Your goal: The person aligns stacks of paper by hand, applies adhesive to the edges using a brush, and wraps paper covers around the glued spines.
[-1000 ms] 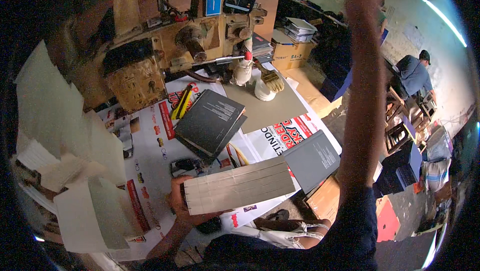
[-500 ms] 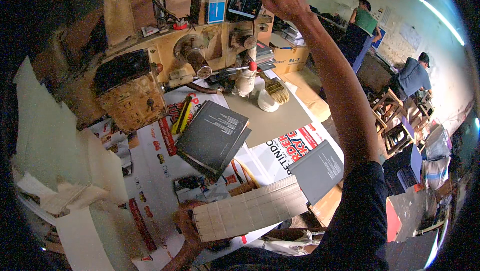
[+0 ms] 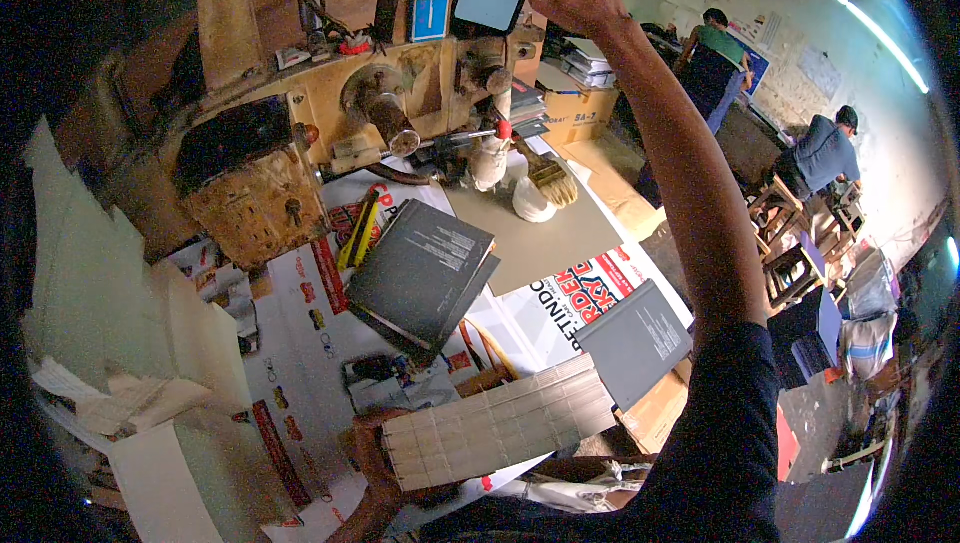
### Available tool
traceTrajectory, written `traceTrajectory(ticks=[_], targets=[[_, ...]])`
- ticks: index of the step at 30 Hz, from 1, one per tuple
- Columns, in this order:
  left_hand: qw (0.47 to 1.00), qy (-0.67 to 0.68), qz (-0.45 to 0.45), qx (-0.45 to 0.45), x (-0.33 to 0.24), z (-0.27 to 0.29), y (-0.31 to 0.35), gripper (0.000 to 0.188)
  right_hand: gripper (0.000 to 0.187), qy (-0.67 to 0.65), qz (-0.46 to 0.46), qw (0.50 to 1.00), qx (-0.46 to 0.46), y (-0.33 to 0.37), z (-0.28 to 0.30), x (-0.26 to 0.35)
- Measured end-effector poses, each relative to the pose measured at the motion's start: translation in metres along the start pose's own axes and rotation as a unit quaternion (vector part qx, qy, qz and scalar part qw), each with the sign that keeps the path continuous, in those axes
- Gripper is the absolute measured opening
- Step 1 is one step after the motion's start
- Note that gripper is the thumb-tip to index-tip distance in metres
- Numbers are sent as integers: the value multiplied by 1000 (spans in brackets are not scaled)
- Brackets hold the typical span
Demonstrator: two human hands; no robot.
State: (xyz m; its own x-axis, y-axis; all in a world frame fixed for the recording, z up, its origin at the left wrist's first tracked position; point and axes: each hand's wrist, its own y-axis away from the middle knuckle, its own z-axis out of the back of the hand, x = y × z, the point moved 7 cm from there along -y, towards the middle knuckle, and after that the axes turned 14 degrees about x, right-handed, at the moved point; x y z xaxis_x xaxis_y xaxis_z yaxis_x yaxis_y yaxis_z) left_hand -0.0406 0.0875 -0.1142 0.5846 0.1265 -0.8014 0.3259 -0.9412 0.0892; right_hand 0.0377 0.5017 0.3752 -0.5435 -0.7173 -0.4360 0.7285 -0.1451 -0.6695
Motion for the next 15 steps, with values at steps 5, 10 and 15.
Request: traceTrajectory(ticks=[5,10,15], targets=[[1000,-9,7,-9,-9,-2,1,79,38,11,12,999,31,1,2,15],[996,-67,-50,-12,-23,-9,2,73,24,79,67,995,-2,8,-20,21],[986,-147,-83,2,-40,-21,4,65,26,73,56,996,13,13,-28,15]])
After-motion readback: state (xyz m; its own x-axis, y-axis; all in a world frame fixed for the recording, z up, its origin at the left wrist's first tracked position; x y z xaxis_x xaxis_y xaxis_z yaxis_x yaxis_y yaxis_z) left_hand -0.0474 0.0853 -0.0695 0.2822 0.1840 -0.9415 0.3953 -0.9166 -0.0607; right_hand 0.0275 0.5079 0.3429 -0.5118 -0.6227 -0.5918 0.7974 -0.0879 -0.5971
